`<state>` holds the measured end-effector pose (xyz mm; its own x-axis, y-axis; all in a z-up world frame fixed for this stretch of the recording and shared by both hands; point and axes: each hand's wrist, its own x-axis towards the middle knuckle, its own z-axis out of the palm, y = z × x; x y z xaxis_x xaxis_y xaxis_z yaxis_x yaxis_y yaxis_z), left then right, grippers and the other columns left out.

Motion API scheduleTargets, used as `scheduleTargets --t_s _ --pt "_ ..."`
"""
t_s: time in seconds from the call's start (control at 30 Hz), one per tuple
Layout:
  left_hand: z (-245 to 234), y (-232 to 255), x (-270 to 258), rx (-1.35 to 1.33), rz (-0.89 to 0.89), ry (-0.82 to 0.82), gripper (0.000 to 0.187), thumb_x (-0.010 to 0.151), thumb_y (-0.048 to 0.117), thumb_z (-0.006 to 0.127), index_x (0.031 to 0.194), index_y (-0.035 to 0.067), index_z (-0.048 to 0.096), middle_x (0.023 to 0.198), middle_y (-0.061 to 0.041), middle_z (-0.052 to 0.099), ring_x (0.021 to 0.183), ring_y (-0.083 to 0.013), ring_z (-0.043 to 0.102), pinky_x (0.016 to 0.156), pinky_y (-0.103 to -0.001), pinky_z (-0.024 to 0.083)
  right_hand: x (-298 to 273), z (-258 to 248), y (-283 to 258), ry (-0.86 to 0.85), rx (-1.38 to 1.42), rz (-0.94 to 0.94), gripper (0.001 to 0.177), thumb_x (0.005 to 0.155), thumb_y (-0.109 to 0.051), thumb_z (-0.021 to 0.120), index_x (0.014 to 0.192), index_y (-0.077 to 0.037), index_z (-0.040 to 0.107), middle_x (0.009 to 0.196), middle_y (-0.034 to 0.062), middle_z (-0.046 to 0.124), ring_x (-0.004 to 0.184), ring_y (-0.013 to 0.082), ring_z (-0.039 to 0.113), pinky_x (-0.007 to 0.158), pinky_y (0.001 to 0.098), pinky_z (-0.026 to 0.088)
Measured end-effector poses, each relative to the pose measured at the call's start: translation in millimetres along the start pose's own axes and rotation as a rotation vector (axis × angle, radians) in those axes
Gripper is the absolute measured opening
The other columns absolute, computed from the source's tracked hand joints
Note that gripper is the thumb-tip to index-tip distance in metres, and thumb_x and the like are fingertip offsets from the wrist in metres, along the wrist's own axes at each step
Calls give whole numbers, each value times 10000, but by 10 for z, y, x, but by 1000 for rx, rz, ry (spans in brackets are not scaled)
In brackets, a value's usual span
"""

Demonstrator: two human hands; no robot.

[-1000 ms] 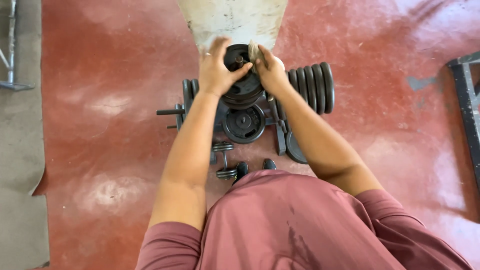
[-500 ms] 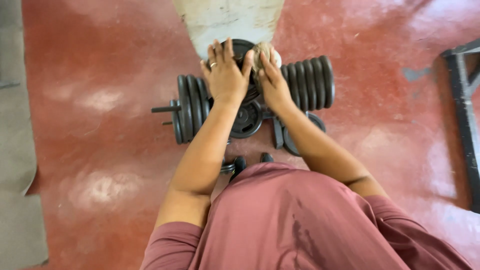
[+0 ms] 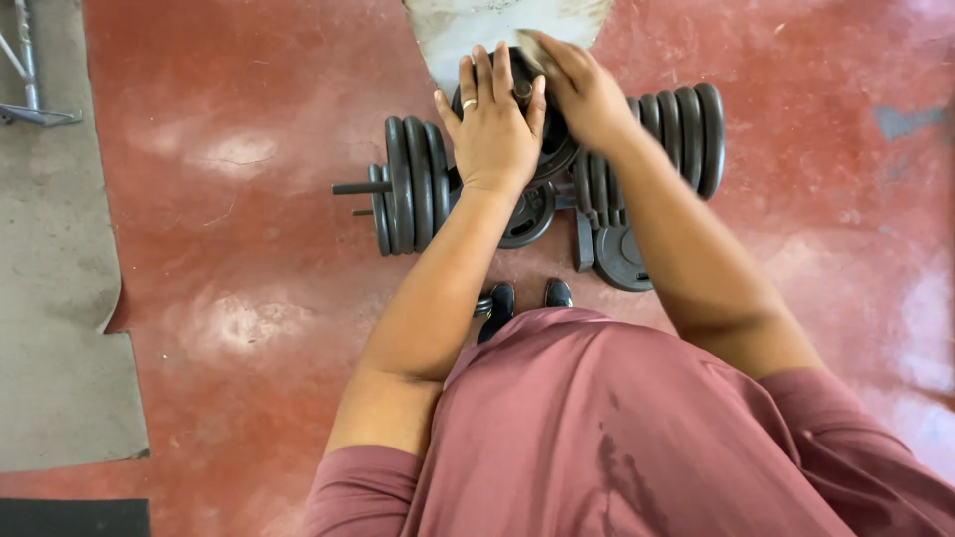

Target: Cleaning weight plates on a storage rack using a cloth.

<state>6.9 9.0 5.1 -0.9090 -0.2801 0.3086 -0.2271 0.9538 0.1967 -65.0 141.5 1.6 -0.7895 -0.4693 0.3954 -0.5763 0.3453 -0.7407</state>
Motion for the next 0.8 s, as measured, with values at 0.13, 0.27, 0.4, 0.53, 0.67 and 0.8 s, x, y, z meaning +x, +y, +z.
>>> scheduleTargets --t_s 0.13,0.27,0.4,0.53,0.67,0.8 --pt "25 -61 18 -5 56 16 660 1078 563 389 1581 149 285 1631 -99 438 1549 -291 345 1230 -667 223 -659 181 29 41 54 -59 537 1106 28 442 1600 47 230 1668 264 225 1579 415 217 1317 479 221" --pt "-20 -89 21 -55 136 100 611 1059 492 483 1520 102 392 1559 -150 514 1495 -327 430 1204 -584 346 -581 154 -189 54 29 149 542 1107 -35 444 1610 19 251 1684 256 149 1574 416 212 1289 468 267" --pt "-23 -90 31 -73 142 110 567 1059 460 464 1497 102 429 1543 -142 531 1489 -310 424 1210 -563 339 -25 -41 -85 -112 3 411 463 1089 -224 445 1543 -142 416 1491 152 571 1327 308 580 1079 409 479" --pt "0 -81 31 -86 128 128 554 1048 450 511 1484 117 438 1539 -128 535 1480 -311 438 1197 -571 357 164 -33 96 -147 198 439 427 1060 -370 468 1407 -166 611 1279 59 715 1123 139 672 969 286 521" --pt "5 -102 51 -54 126 87 569 1070 484 453 1518 138 403 1574 -102 503 1508 -286 394 1222 -582 307 -196 34 116 -71 154 292 450 1111 -264 422 1527 -94 399 1415 166 554 1247 269 541 1055 362 448" --pt "28 -132 64 -89 165 102 565 1062 478 471 1494 116 436 1547 -99 536 1498 -262 398 1226 -526 308 -726 158 50 12 288 164 553 1148 -96 345 1611 50 79 1713 251 119 1608 330 130 1319 392 165"
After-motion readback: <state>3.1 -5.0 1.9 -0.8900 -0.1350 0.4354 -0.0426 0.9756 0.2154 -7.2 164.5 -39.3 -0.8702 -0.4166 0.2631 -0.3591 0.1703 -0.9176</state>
